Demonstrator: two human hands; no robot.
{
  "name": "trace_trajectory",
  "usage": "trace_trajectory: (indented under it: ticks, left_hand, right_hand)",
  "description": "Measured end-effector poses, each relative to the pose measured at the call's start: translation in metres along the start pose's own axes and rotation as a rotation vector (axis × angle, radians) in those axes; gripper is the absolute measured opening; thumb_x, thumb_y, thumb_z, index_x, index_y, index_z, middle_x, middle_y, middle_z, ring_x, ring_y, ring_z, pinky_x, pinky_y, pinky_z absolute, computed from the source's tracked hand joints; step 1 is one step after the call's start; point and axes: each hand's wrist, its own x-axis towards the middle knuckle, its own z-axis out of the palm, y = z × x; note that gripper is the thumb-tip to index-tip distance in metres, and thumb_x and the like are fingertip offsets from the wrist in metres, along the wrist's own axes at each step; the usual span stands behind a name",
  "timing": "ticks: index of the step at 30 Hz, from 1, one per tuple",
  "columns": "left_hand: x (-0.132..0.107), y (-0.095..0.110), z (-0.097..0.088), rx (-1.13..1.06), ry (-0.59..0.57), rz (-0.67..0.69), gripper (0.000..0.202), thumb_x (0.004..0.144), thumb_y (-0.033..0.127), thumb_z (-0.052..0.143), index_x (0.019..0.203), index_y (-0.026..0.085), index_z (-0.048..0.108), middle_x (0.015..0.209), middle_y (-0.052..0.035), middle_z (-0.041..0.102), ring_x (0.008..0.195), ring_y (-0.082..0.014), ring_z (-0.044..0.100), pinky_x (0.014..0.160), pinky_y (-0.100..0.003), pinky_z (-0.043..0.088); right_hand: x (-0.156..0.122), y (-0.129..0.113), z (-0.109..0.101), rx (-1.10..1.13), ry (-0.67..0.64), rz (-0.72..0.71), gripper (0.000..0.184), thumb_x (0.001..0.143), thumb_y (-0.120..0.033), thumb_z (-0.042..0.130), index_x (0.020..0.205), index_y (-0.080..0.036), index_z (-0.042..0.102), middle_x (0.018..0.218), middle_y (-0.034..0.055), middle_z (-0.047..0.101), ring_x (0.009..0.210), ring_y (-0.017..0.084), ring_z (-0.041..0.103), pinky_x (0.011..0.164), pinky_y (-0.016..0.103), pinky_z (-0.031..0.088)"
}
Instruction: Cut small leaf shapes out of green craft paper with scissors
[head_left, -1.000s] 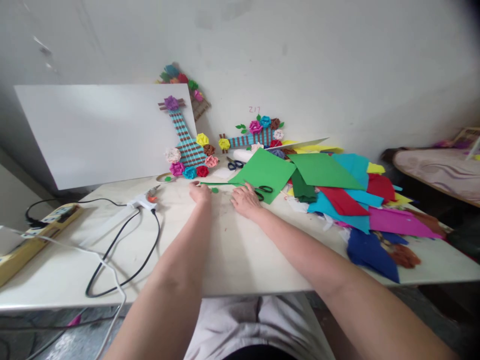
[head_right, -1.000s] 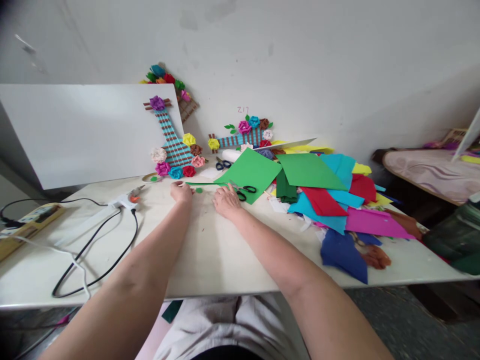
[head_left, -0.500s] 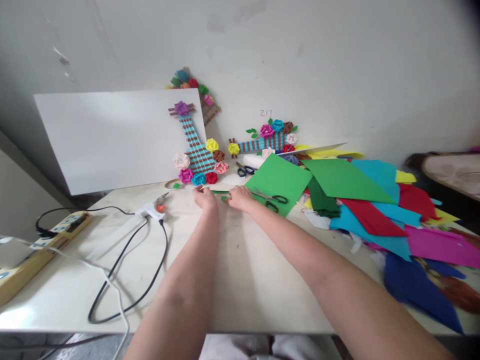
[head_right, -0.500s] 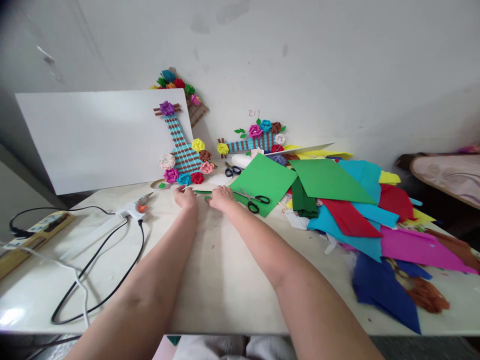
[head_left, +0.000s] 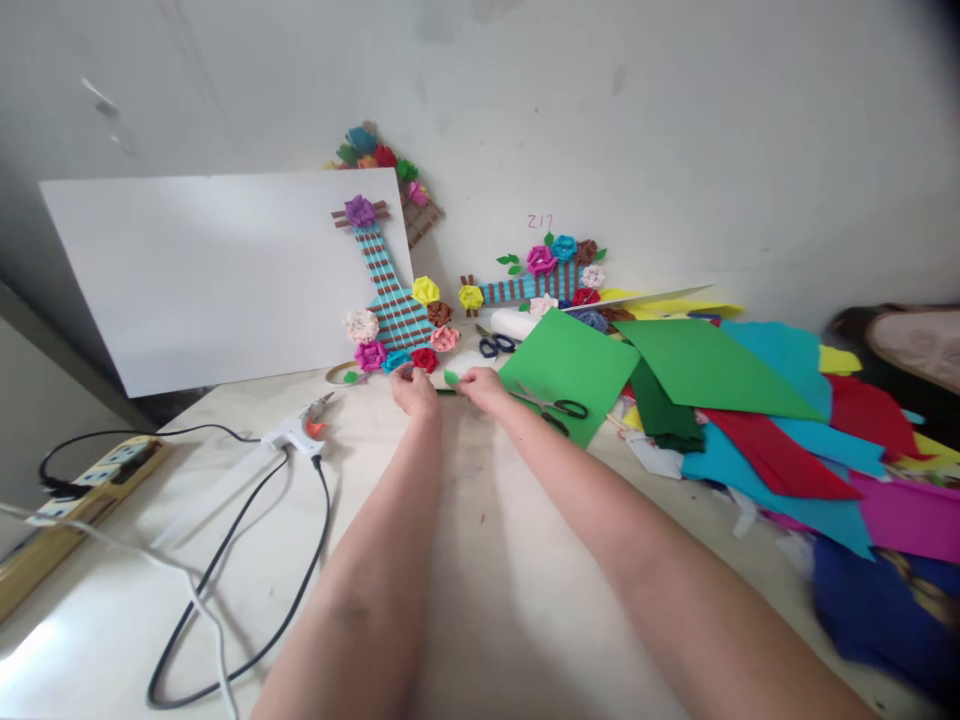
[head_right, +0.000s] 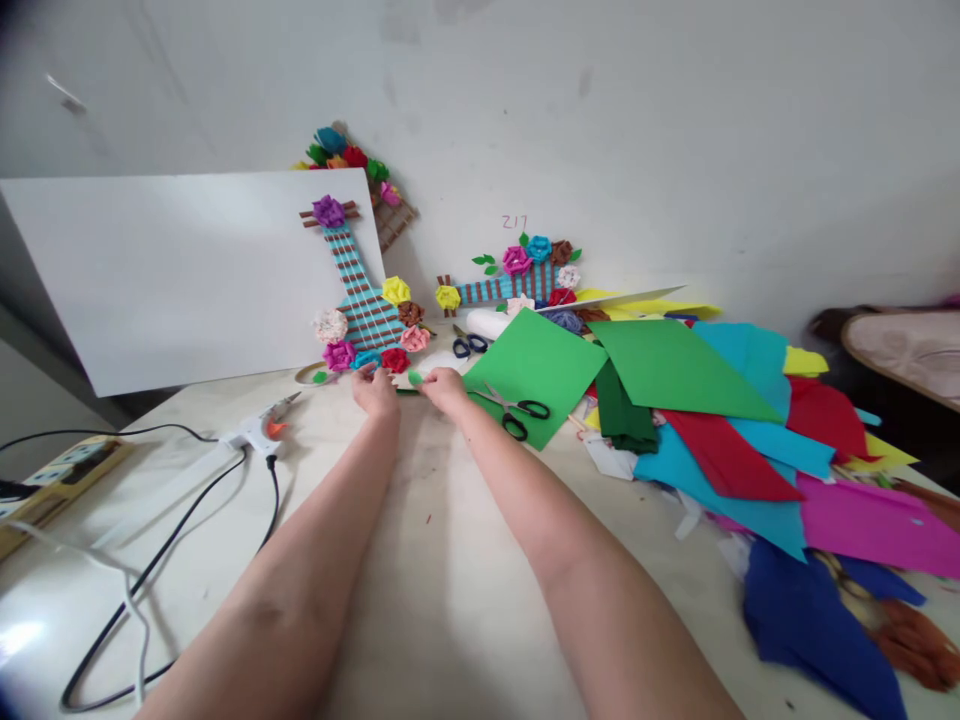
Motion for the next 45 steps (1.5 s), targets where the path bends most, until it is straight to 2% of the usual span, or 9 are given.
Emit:
trace_trajectory:
  ticks: [4,7,9,13,17,24,30,36,45]
  left_hand:
    - [-0.009,0.006,0.004,0.003,-0.179,-0.062,0.028,0.073,0.043,0.053,0.075,0.016,0.060,0.069,-0.0054,0.062,0.068,-0.0171,0.059,0.067,-0.029,0.045]
    - [-0.016,0.007,0.006,-0.023,-0.404,-0.005,0.030,0.069,0.045,0.058,0.064,0.016,0.060,0.064,-0.0044,0.062,0.063,-0.0161,0.057,0.064,-0.027,0.044]
    - [-0.018,0.006,0.007,-0.051,-0.450,0.038,0.026,0.068,0.042,0.058,0.063,0.016,0.059,0.062,-0.0028,0.060,0.061,-0.0146,0.055,0.063,-0.026,0.043]
    - [-0.014,0.003,0.007,-0.035,-0.432,0.034,0.024,0.072,0.039,0.055,0.063,0.016,0.055,0.059,-0.0005,0.057,0.058,-0.0122,0.052,0.060,-0.023,0.040]
    - [-0.012,0.007,0.005,0.055,-0.443,0.085,0.019,0.074,0.032,0.054,0.063,0.017,0.054,0.056,0.0012,0.053,0.056,-0.0114,0.049,0.060,-0.023,0.039]
    - [-0.016,0.012,0.005,0.132,-0.464,0.109,0.018,0.075,0.031,0.054,0.064,0.017,0.055,0.057,0.0007,0.055,0.057,-0.0122,0.051,0.061,-0.023,0.040]
    - [-0.015,0.006,0.008,0.100,-0.261,0.006,0.020,0.080,0.036,0.048,0.082,0.018,0.057,0.063,-0.0015,0.062,0.058,-0.0133,0.057,0.060,-0.024,0.043]
    - [-0.017,0.006,0.007,0.099,-0.235,0.006,0.020,0.080,0.036,0.048,0.079,0.018,0.056,0.058,-0.0007,0.060,0.058,-0.0134,0.058,0.060,-0.024,0.043]
    - [-0.021,0.010,0.005,0.085,-0.237,0.023,0.020,0.081,0.036,0.046,0.080,0.018,0.056,0.057,0.0005,0.059,0.056,-0.0127,0.057,0.060,-0.024,0.043]
  right_hand:
    - [0.010,-0.001,0.007,0.483,0.152,0.138,0.012,0.067,-0.026,0.061,0.061,-0.016,0.056,0.054,-0.0040,0.056,0.046,0.008,0.046,0.046,0.019,0.035]
    - [0.011,-0.005,0.010,0.619,0.201,0.130,0.014,0.066,-0.024,0.061,0.057,-0.016,0.053,0.051,-0.0053,0.052,0.044,0.006,0.043,0.045,0.018,0.035]
    - [0.010,-0.006,0.011,0.642,0.201,0.111,0.015,0.066,-0.021,0.061,0.055,-0.016,0.052,0.050,-0.0056,0.051,0.044,0.006,0.044,0.045,0.017,0.036]
    - [0.013,-0.004,0.004,0.597,0.037,0.096,0.014,0.072,-0.021,0.058,0.059,-0.015,0.056,0.053,-0.0033,0.056,0.043,0.006,0.046,0.043,0.017,0.036]
    - [0.023,-0.003,-0.010,0.490,0.054,0.067,0.012,0.073,-0.024,0.061,0.065,-0.015,0.060,0.051,-0.0043,0.055,0.042,0.006,0.045,0.043,0.017,0.037]
    - [0.036,-0.003,-0.031,0.495,-0.175,0.048,0.018,0.068,-0.011,0.066,0.054,-0.012,0.055,0.042,-0.0035,0.053,0.033,0.003,0.036,0.035,0.016,0.029]
    - [0.062,-0.004,-0.033,0.667,0.091,0.183,0.014,0.073,-0.010,0.057,0.059,-0.012,0.055,0.049,-0.0008,0.059,0.036,0.004,0.043,0.035,0.015,0.031]
    - [0.096,-0.008,-0.016,0.797,0.321,0.237,0.003,0.071,-0.014,0.061,0.068,-0.012,0.061,0.057,-0.0012,0.060,0.040,0.004,0.041,0.039,0.016,0.032]
    - [0.131,-0.004,0.018,0.777,0.359,0.212,0.006,0.065,-0.015,0.060,0.071,-0.013,0.062,0.067,0.0013,0.064,0.061,0.010,0.058,0.057,0.020,0.045]
